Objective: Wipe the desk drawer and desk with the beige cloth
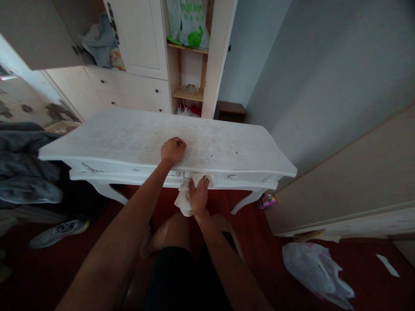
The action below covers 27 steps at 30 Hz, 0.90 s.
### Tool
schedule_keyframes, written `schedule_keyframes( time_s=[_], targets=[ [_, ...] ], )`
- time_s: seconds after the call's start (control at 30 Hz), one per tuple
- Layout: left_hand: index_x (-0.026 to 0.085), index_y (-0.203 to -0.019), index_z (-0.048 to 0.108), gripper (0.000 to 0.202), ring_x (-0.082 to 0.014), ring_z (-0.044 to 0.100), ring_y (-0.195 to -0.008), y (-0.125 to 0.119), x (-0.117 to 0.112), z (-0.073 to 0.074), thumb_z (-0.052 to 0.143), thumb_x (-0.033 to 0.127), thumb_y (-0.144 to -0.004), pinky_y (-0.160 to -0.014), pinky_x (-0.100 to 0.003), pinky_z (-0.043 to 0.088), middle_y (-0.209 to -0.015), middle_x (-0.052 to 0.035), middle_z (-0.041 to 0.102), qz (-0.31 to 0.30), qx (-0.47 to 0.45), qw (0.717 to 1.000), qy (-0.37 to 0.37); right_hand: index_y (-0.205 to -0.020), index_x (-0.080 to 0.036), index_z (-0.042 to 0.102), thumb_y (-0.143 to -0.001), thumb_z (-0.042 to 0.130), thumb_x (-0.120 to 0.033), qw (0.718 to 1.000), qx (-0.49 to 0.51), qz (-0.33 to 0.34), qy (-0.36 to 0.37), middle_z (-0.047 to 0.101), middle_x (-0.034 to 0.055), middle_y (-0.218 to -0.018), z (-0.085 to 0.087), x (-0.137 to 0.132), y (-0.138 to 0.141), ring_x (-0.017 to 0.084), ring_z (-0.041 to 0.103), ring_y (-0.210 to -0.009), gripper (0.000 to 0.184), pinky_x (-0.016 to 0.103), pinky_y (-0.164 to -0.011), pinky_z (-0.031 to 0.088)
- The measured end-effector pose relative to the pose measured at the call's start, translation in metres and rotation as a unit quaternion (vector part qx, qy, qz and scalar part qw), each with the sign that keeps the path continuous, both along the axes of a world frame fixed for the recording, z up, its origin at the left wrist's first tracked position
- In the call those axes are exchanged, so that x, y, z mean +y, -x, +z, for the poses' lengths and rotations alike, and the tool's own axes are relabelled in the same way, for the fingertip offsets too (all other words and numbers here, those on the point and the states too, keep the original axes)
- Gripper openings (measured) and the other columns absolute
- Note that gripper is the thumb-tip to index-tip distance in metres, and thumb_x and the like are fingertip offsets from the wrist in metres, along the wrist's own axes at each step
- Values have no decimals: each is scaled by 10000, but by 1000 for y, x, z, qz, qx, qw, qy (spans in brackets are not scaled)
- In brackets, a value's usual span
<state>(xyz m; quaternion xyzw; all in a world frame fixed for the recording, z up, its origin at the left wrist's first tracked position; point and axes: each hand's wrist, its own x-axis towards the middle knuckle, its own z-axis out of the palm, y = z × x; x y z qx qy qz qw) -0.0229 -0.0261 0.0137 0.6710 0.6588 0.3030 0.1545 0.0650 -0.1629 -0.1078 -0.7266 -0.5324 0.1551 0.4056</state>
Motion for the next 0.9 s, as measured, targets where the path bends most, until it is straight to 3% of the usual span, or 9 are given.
schedule_keyframes(
  time_s=[0.17,0.23,0.57,0.73,0.9],
  targets=[
    [216,-954,764,270,-243,702,-930,0,-3,1,544,330,-845,-806,-310,477,-978,-81,784,-5,-13,1000,-2,-1556,-309,363,-932,535,-232,973,-156,124,118,531,133,-1338,17,-14,3,293,592,-1178,652,369,-917,513],
    [206,-955,763,273,-244,702,-925,1,-4,1,543,327,-848,-805,-312,476,-983,-88,784,-4,-16,1000,-5,-1549,-357,373,-918,554,-236,964,-174,139,149,539,111,-1331,21,-16,-2,278,616,-1123,668,353,-877,515],
    [171,-934,754,259,-206,686,-847,5,-4,-2,543,285,-837,-756,-291,469,-946,-92,777,-31,-62,997,-22,-1472,-329,503,-907,578,-311,958,-192,117,177,578,103,-1321,17,-26,-53,243,661,-978,571,332,-797,502],
    [170,-905,747,249,-198,678,-829,7,-2,-4,546,300,-836,-740,-283,468,-908,-80,770,-28,-84,996,-27,-1466,-296,511,-920,556,-328,960,-201,61,186,574,113,-1349,15,-37,-102,251,661,-976,549,356,-819,502],
    [166,-891,741,254,-194,667,-814,8,1,-7,549,316,-818,-724,-278,474,-882,-76,760,-24,-111,993,-32,-1434,-247,541,-930,541,-354,970,-192,-7,151,585,132,-1345,0,-54,-160,275,641,-1057,515,360,-848,501]
  ],
)
